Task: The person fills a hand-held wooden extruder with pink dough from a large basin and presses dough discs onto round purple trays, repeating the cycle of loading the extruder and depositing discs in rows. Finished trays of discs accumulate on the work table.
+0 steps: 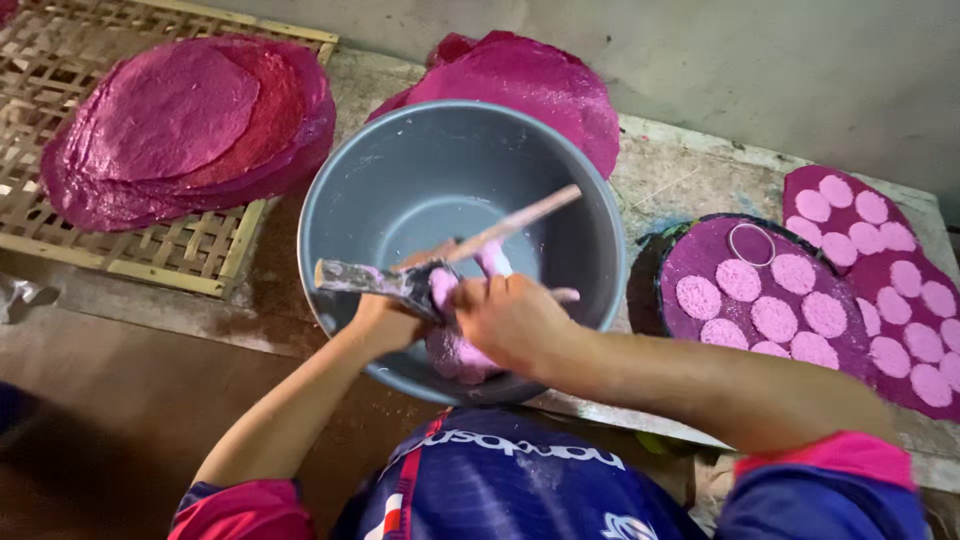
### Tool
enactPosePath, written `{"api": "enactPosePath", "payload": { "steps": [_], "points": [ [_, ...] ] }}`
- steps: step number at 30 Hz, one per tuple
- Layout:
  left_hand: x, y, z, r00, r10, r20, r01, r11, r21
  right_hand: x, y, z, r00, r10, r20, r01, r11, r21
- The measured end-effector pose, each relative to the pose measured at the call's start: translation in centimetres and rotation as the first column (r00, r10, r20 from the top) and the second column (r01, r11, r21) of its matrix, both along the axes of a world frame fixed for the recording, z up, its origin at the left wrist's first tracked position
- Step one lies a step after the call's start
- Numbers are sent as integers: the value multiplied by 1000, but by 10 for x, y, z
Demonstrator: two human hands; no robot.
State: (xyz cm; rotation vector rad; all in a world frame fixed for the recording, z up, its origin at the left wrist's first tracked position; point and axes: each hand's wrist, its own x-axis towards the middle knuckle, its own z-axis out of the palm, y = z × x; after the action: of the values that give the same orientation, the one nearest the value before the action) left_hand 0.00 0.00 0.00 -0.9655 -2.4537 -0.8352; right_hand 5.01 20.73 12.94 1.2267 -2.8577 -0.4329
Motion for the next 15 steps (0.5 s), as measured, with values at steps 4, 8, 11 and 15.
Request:
{"api": "enactPosePath", "payload": {
  "steps": [4,8,11,15],
  "points": [
    [10,-1,38,953,90,290,-90,996,-14,8,27,35,991,125,-53,-125,992,14],
    [-6,-17,77,757,279,590,-251,959,-131,25,53,84,992,-120,-40,119,993,-23],
    [-3,-12,76,895,157,417,-111,985,-134,14,32,70,993,-94,-69,96,995,17],
    [2,10,48,976,-26,216,2,994,111,4,0,26,997,8,-75,-4,999,52]
  ]
}}
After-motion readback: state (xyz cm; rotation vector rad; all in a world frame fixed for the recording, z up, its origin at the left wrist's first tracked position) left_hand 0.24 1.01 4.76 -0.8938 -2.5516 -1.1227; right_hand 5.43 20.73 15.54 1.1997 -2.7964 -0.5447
